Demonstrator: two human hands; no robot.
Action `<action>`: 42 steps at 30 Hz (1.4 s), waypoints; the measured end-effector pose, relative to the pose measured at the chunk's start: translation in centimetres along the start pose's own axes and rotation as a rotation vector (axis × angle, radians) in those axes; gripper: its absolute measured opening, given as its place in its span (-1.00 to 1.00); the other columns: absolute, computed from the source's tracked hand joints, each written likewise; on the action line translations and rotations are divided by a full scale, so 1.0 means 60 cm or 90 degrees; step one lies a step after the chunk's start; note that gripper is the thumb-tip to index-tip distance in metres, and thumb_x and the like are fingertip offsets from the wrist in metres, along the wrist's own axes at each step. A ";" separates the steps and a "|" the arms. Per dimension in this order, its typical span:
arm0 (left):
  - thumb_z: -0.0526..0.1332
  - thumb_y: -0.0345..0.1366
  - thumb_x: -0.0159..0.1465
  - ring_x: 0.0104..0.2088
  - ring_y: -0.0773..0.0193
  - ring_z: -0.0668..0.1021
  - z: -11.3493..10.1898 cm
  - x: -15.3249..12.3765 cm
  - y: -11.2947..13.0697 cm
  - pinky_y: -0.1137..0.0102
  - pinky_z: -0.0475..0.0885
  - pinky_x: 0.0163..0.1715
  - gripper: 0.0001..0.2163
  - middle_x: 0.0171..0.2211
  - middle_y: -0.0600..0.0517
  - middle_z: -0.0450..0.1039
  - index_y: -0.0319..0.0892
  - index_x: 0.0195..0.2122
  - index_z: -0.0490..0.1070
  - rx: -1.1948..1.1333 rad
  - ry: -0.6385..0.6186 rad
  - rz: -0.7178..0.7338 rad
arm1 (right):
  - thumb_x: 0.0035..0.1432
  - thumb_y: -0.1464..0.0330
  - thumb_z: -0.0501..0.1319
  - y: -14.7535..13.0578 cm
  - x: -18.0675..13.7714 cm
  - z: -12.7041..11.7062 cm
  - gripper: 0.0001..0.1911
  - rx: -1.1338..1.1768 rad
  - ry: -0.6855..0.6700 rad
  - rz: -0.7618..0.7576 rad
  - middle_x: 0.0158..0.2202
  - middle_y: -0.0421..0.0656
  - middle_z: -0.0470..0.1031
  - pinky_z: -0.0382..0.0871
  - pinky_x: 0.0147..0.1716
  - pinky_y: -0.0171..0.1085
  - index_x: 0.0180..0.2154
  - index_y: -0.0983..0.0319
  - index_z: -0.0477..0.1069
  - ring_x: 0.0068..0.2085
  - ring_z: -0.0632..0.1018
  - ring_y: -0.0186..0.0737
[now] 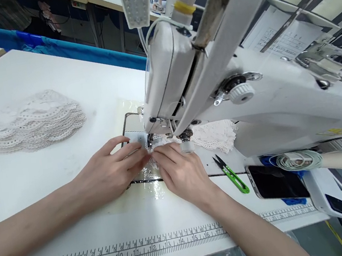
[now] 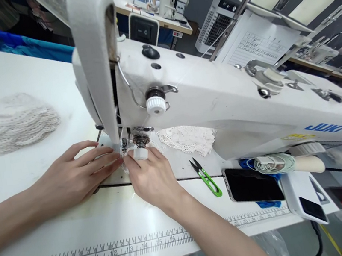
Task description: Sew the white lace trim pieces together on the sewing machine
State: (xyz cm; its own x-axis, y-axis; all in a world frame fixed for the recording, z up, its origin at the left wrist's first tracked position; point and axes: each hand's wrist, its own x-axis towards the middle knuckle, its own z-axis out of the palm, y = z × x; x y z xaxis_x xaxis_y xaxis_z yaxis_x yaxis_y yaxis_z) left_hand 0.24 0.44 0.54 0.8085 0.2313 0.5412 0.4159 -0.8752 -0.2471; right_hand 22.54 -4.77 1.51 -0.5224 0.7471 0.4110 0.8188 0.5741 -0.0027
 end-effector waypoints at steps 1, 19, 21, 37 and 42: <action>0.02 -0.50 0.49 -0.01 0.21 0.58 -0.001 -0.001 0.001 0.23 0.35 0.14 -0.67 -0.11 0.04 0.67 -0.16 -0.04 0.59 -0.003 0.002 0.001 | 0.35 0.58 0.07 0.000 -0.001 -0.001 -0.69 0.000 0.005 -0.010 -0.07 -0.06 0.69 0.47 -0.06 -0.16 -0.10 0.31 0.57 -0.12 0.61 -0.14; 0.04 -0.50 0.47 0.02 0.20 0.57 0.002 -0.001 -0.004 0.23 0.32 0.15 -0.68 -0.06 0.07 0.66 -0.09 -0.03 0.58 -0.030 -0.017 -0.018 | 0.28 0.66 0.11 0.005 -0.004 0.003 -0.60 -0.080 -0.016 -0.029 -0.06 -0.10 0.69 0.48 -0.06 -0.18 -0.04 0.26 0.62 -0.10 0.61 -0.16; 0.04 -0.50 0.46 0.02 0.20 0.56 0.004 0.000 -0.007 0.22 0.31 0.14 -0.68 -0.06 0.06 0.67 -0.11 -0.03 0.57 -0.028 -0.021 -0.020 | 0.28 0.66 0.11 0.007 -0.003 0.005 -0.59 -0.093 -0.015 -0.023 -0.05 -0.10 0.69 0.48 -0.05 -0.17 -0.02 0.27 0.62 -0.09 0.61 -0.14; 0.09 -0.50 0.42 0.02 0.21 0.57 0.009 -0.005 -0.007 0.22 0.31 0.15 -0.73 -0.03 0.09 0.67 -0.08 -0.18 0.58 -0.024 -0.015 -0.056 | 0.34 0.62 0.11 0.005 -0.003 0.000 -0.63 -0.048 0.028 -0.018 -0.12 -0.17 0.71 0.43 0.00 -0.19 -0.12 0.22 0.66 -0.16 0.62 -0.20; 0.10 -0.49 0.43 0.03 0.18 0.57 0.012 -0.006 -0.009 0.20 0.30 0.13 -0.73 -0.01 0.08 0.66 -0.08 -0.15 0.59 -0.031 -0.016 -0.062 | 0.34 0.61 0.13 0.007 -0.002 0.002 -0.66 -0.042 0.035 -0.026 -0.12 -0.17 0.71 0.44 0.05 -0.16 -0.12 0.24 0.66 -0.20 0.63 -0.20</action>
State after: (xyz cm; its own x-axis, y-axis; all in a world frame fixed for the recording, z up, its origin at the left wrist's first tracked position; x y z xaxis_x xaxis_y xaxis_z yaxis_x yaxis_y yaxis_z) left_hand 0.00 1.13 -0.10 0.7760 0.3262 0.5398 0.4723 -0.8678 -0.1546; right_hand 22.93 -4.58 1.32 -0.5437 0.7024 0.4594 0.8115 0.5797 0.0739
